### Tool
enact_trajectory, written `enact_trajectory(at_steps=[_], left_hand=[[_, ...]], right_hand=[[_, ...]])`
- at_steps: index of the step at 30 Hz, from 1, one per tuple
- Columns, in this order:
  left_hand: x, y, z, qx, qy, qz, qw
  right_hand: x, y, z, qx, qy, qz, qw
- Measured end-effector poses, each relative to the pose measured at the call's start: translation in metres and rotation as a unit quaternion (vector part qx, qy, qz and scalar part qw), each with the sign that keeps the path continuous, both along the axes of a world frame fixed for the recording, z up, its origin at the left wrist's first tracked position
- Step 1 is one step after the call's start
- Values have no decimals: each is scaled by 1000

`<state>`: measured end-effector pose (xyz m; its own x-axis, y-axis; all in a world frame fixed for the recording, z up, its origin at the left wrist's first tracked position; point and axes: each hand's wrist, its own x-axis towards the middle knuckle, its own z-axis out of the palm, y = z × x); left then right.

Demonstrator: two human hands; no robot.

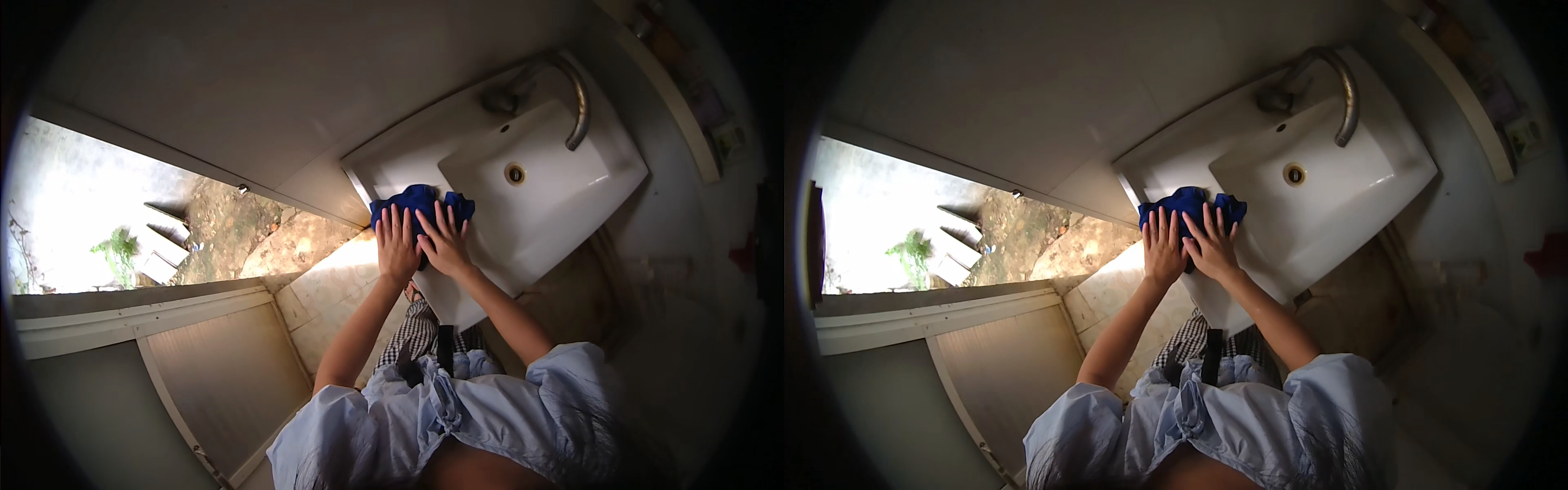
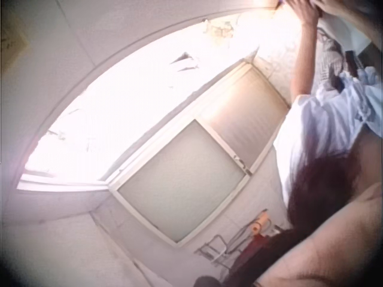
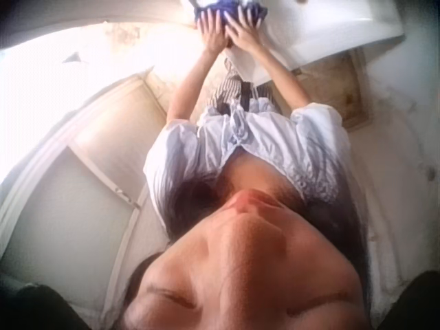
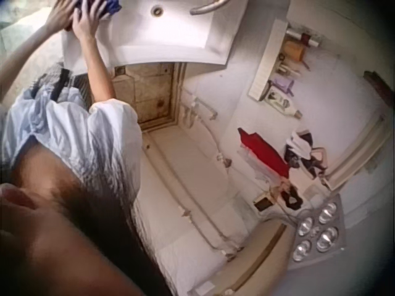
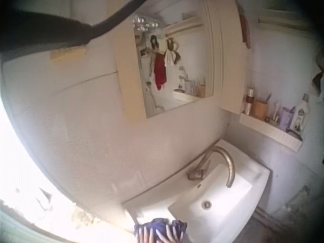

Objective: The person cleans a bathroom sink and the surrounding wall tiles using a cloth, first rinsing the cloth under the faucet and then wiping the interior and rim of the sink before scrubbing the adjacent wall.

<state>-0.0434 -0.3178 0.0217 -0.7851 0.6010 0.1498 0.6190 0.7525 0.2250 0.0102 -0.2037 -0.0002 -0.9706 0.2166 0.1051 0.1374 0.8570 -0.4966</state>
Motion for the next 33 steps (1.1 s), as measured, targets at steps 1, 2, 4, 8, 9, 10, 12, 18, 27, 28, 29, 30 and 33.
enact_trajectory(at_steps=[1,2,4,8,9,10,12,18,27,28,29,30,33], left_hand=[[-5,4,-5,0,-1,5,1000],[-11,11,-11,-38,19,13,999],[-29,22,-17,-73,31,24,997],[-92,36,-30,32,46,7,998],[-109,40,-36,46,52,10,998],[-123,47,-41,27,22,21,999],[-137,56,-46,9,-15,30,999],[-136,65,-45,0,23,56,998],[-106,65,-33,-42,47,157,986],[-78,65,-40,-70,85,170,979],[-57,67,-45,-56,71,191,978],[-47,61,-36,-58,74,182,979],[18,59,-21,-70,49,195,977]], right_hand=[[-9,-2,-7,17,1,-4,1000],[-18,0,-13,24,16,-9,1000],[-37,7,-16,30,43,-20,998],[-97,30,-9,-12,18,-14,1000],[-114,32,-10,-9,24,-16,1000],[-131,33,-15,25,14,-42,999],[-149,37,-21,63,-3,-70,996],[-154,50,-25,50,55,-26,997],[-145,52,-11,62,2,55,997],[-126,56,-13,56,-3,98,994],[-110,60,-13,50,-7,142,989],[-109,55,-5,42,11,144,989],[-42,58,3,28,4,208,978]])
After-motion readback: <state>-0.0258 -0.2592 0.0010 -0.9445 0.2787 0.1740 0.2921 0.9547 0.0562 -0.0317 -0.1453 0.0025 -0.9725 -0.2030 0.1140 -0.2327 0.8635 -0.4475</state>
